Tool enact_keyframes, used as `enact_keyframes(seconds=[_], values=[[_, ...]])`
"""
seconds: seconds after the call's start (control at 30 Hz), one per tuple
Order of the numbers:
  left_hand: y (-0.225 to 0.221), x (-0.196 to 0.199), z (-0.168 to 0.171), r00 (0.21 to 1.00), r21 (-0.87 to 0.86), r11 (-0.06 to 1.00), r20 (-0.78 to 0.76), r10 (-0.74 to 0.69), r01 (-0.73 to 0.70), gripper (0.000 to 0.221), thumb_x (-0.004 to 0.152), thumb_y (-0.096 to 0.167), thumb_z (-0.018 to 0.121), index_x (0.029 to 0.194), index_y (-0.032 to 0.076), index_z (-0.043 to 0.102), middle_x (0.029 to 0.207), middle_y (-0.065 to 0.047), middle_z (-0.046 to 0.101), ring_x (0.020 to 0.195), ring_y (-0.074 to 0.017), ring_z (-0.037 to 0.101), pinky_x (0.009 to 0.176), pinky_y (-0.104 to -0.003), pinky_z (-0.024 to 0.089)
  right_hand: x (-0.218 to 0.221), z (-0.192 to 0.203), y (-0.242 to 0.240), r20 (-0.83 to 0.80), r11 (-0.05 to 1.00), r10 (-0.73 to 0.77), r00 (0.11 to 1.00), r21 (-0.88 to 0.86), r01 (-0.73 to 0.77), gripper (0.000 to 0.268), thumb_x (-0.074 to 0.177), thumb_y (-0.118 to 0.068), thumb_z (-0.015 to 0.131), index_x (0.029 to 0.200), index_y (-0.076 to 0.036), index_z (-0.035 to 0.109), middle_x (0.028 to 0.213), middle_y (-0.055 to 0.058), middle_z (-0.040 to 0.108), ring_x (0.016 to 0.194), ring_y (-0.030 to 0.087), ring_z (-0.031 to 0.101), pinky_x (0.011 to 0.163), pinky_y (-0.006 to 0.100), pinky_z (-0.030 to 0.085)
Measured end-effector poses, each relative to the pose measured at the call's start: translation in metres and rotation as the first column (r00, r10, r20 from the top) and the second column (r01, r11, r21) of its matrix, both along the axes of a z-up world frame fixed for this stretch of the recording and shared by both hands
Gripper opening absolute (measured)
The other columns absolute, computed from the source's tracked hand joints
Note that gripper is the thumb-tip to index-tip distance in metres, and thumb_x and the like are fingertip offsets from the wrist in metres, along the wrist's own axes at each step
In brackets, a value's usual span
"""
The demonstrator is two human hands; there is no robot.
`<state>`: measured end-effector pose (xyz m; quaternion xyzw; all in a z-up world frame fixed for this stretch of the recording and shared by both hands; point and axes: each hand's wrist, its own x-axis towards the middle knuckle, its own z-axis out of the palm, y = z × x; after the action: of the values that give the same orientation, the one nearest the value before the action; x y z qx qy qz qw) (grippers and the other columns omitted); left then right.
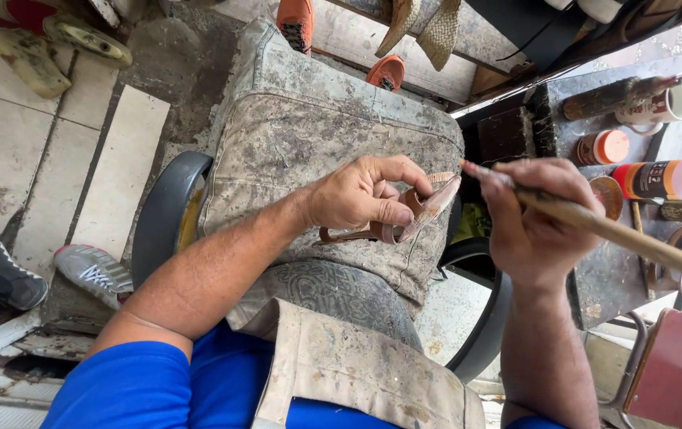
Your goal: Applying a liquid coating to a leather sandal using a brush at a repair bench
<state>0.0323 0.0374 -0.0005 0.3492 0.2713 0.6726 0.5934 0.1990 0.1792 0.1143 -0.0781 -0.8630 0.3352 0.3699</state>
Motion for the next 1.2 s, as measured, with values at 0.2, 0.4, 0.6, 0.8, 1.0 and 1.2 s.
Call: enact_keyframes(seconds=[0.2, 0.4, 0.6, 0.8, 1.0, 1.2], values=[[-0.006, -0.01, -0.005, 0.993, 0.151, 0.987, 0.095, -0.067, 0.052, 0.029, 0.095, 0.007, 0.075, 0.123, 0.004, 0.066, 0.137, -0.01, 0.055, 0.098, -0.0158, 0.067, 0.08, -0.031, 0.062, -0.007, -0.007, -0.007, -0.081, 0.968, 0.028, 0.996, -0.248, -0.047, 0.022, 0.096, 0.013, 0.072, 0.099, 0.0, 0.055, 0.093, 0.018, 0.061, 0.085, 0.027, 0.069, 0.077, 0.039, 0.068], [-0.012, -0.019, -0.008, 0.999, 0.119, 0.993, -0.045, -0.016, 0.022, 0.019, 0.096, 0.013, 0.07, 0.115, 0.01, 0.065, 0.157, -0.022, 0.048, 0.051, -0.0001, 0.05, 0.047, -0.019, 0.051, -0.015, -0.01, -0.001, -0.097, 0.968, 0.121, 0.988, -0.211, -0.139, 0.025, 0.092, 0.007, 0.078, 0.102, -0.004, 0.057, 0.093, 0.018, 0.068, 0.083, 0.025, 0.07, 0.072, 0.033, 0.061], [-0.015, -0.022, -0.02, 0.988, 0.135, 0.991, 0.157, -0.003, -0.018, 0.026, 0.09, 0.011, 0.077, 0.113, 0.004, 0.067, 0.148, -0.029, 0.053, 0.136, -0.037, 0.057, 0.104, -0.04, 0.052, -0.021, 0.0, 0.002, -0.116, 0.944, 0.233, 0.966, -0.213, -0.253, 0.023, 0.092, 0.002, 0.077, 0.105, -0.006, 0.06, 0.1, 0.018, 0.071, 0.092, 0.027, 0.072, 0.082, 0.034, 0.063], [-0.018, -0.024, -0.034, 0.924, 0.154, 0.988, 0.378, -0.064, 0.006, 0.026, 0.093, 0.001, 0.072, 0.118, 0.002, 0.063, 0.142, -0.02, 0.059, 0.109, -0.0282, 0.07, 0.083, -0.039, 0.063, -0.02, -0.003, 0.009, -0.039, 0.937, 0.251, 0.967, -0.242, -0.253, 0.017, 0.089, 0.003, 0.075, 0.091, -0.004, 0.06, 0.1, 0.02, 0.07, 0.089, 0.027, 0.07, 0.081, 0.034, 0.062], [-0.02, -0.017, -0.001, 0.888, 0.168, 0.969, 0.451, 0.091, -0.184, 0.029, 0.08, -0.002, 0.069, 0.105, -0.004, 0.053, 0.105, -0.024, 0.06, 0.092, -0.0307, 0.071, 0.078, -0.04, 0.062, -0.028, -0.012, 0.012, -0.09, 0.885, 0.355, 0.93, -0.289, -0.366, 0.02, 0.079, 0.014, 0.079, 0.079, 0.0, 0.065, 0.08, 0.022, 0.069, 0.064, 0.025, 0.064, 0.059, 0.033, 0.052], [-0.014, -0.024, -0.043, 0.879, 0.172, 0.972, 0.473, 0.06, -0.159, 0.03, 0.08, -0.001, 0.066, 0.105, -0.004, 0.051, 0.098, -0.024, 0.058, 0.085, -0.0314, 0.071, 0.073, -0.042, 0.062, -0.028, -0.018, 0.014, -0.061, 0.86, 0.402, 0.913, -0.317, -0.4, 0.02, 0.079, 0.013, 0.077, 0.077, -0.003, 0.065, 0.076, 0.018, 0.069, 0.061, 0.02, 0.063, 0.056, 0.031, 0.05]])
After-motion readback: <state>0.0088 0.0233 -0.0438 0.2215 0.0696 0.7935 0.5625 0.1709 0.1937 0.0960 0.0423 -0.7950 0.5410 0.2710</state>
